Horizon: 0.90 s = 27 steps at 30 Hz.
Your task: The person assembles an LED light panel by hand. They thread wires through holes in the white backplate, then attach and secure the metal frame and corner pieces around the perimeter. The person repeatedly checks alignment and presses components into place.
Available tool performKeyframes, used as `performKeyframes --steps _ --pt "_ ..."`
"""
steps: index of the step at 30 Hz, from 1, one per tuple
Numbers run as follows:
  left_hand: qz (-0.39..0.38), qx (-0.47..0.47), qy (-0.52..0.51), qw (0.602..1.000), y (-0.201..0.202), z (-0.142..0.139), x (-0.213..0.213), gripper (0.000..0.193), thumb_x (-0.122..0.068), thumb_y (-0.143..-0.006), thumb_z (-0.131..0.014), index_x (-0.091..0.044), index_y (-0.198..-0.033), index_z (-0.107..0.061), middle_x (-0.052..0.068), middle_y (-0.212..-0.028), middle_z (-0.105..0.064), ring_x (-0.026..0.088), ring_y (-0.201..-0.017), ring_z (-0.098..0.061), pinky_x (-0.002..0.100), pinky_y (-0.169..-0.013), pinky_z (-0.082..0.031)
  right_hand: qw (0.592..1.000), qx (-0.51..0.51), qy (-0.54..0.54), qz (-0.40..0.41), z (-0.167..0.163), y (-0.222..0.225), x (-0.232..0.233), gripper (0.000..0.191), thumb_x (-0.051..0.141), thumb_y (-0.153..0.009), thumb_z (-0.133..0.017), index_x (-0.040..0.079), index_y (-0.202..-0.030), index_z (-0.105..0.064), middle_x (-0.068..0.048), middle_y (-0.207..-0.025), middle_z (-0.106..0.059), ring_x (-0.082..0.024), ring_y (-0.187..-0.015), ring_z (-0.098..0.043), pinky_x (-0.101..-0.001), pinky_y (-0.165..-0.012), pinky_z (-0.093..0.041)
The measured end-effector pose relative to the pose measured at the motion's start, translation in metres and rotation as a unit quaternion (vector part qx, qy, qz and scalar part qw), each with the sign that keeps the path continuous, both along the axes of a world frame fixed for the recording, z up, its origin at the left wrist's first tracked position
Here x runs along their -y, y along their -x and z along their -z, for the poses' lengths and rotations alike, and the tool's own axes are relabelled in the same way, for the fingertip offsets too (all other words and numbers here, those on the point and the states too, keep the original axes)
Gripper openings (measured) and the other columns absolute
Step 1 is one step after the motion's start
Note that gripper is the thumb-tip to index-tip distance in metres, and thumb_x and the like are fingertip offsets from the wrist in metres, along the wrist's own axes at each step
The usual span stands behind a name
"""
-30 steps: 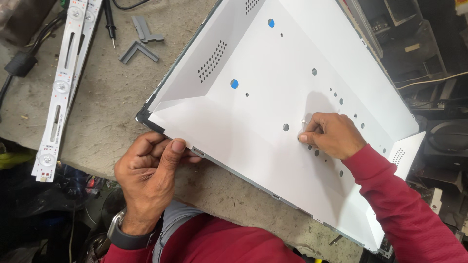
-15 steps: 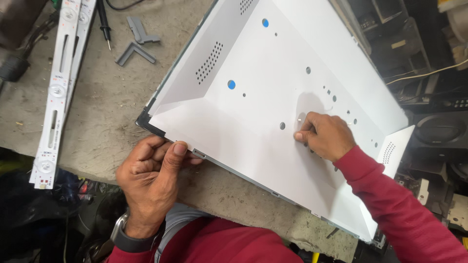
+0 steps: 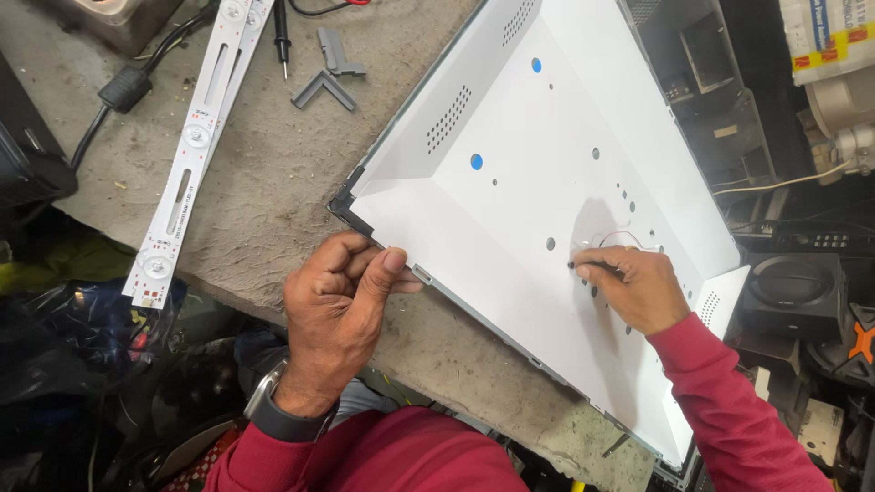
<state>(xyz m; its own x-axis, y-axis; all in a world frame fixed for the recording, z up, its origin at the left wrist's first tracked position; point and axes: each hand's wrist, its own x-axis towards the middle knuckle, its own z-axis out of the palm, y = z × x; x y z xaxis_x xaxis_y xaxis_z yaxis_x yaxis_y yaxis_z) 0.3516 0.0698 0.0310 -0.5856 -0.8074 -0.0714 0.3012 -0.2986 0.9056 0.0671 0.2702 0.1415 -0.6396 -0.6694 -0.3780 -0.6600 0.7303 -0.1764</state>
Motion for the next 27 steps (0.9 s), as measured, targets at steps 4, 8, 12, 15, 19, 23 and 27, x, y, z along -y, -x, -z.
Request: performKeyframes --steps 4,8,12,15,19,23,27 --pt "-0.001 -0.006 0.005 1.000 0.001 0.002 0.003 0.018 -0.015 -0.101 -0.066 0.002 -0.096 -0.061 0.014 -0.078 -0.077 0.017 -0.077 -0.081 0.024 -0.062 -0.067 0.997 -0.049 -0.052 -0.005 0.003 -0.009 0.014 0.021 0.022 -0.087 -0.075 0.012 -0.104 -0.081 -0.006 -0.079 -0.077 -0.017 -0.063 -0.067 -0.0306 -0.064 -0.054" --pt "0.005 0.001 0.001 1.000 0.002 0.004 0.005 0.018 -0.014 -0.100 -0.066 0.002 -0.096 -0.061 0.014 -0.077 -0.077 0.017 -0.077 -0.081 0.023 -0.060 -0.065 0.992 -0.084 -0.050 -0.077 0.002 -0.013 0.022 0.020 0.022 -0.087 -0.075 0.011 -0.102 -0.081 -0.007 -0.077 -0.076 -0.018 -0.061 -0.065 -0.0311 -0.063 -0.052" --pt "0.007 0.004 0.000 1.000 0.004 0.006 0.008 0.017 -0.014 -0.100 -0.066 0.002 -0.097 -0.062 0.013 -0.076 -0.077 0.016 -0.077 -0.081 0.022 -0.060 -0.066 0.994 -0.083 -0.029 -0.067 0.005 -0.014 0.021 0.019 0.019 -0.088 -0.073 0.009 -0.103 -0.080 -0.006 -0.078 -0.076 -0.018 -0.058 -0.065 -0.0301 -0.059 -0.052" --pt "0.005 0.004 0.017 1.000 0.006 0.006 0.010 0.016 -0.014 -0.100 -0.066 0.002 -0.098 -0.062 0.012 -0.075 -0.077 0.015 -0.078 -0.081 0.022 -0.060 -0.065 0.991 -0.098 -0.023 -0.086 0.010 -0.014 0.019 0.017 0.016 -0.089 -0.072 0.008 -0.102 -0.079 -0.006 -0.079 -0.076 -0.018 -0.057 -0.065 -0.0297 -0.057 -0.052" --pt "0.003 0.005 0.015 1.000 0.007 0.006 0.012 0.016 -0.014 -0.100 -0.066 0.002 -0.099 -0.063 0.011 -0.076 -0.077 0.014 -0.077 -0.080 0.022 -0.061 -0.064 0.986 -0.104 0.045 -0.124 0.014 -0.013 0.016 0.014 0.012 -0.091 -0.071 0.006 -0.103 -0.077 -0.008 -0.086 -0.076 -0.016 -0.065 -0.068 -0.0279 -0.063 -0.054" --pt "0.002 0.022 0.026 0.999 0.008 0.007 0.014 0.015 -0.013 -0.100 -0.067 0.001 -0.099 -0.063 0.010 -0.076 -0.078 0.013 -0.077 -0.080 0.021 -0.061 -0.064 0.990 -0.110 0.018 -0.086 0.017 -0.012 0.013 0.014 0.011 -0.091 -0.072 0.008 -0.103 -0.078 -0.008 -0.088 -0.078 -0.017 -0.065 -0.069 -0.0288 -0.063 -0.055" --pt "-0.003 0.018 0.031 0.999 0.010 0.009 0.015 0.015 -0.013 -0.100 -0.068 0.001 -0.097 -0.063 0.009 -0.077 -0.078 0.012 -0.078 -0.081 0.021 -0.060 -0.064 0.992 -0.079 0.052 -0.089 0.019 -0.007 0.011 0.016 0.011 -0.091 -0.073 0.007 -0.105 -0.077 -0.008 -0.093 -0.078 -0.017 -0.076 -0.073 -0.0276 -0.070 -0.057"
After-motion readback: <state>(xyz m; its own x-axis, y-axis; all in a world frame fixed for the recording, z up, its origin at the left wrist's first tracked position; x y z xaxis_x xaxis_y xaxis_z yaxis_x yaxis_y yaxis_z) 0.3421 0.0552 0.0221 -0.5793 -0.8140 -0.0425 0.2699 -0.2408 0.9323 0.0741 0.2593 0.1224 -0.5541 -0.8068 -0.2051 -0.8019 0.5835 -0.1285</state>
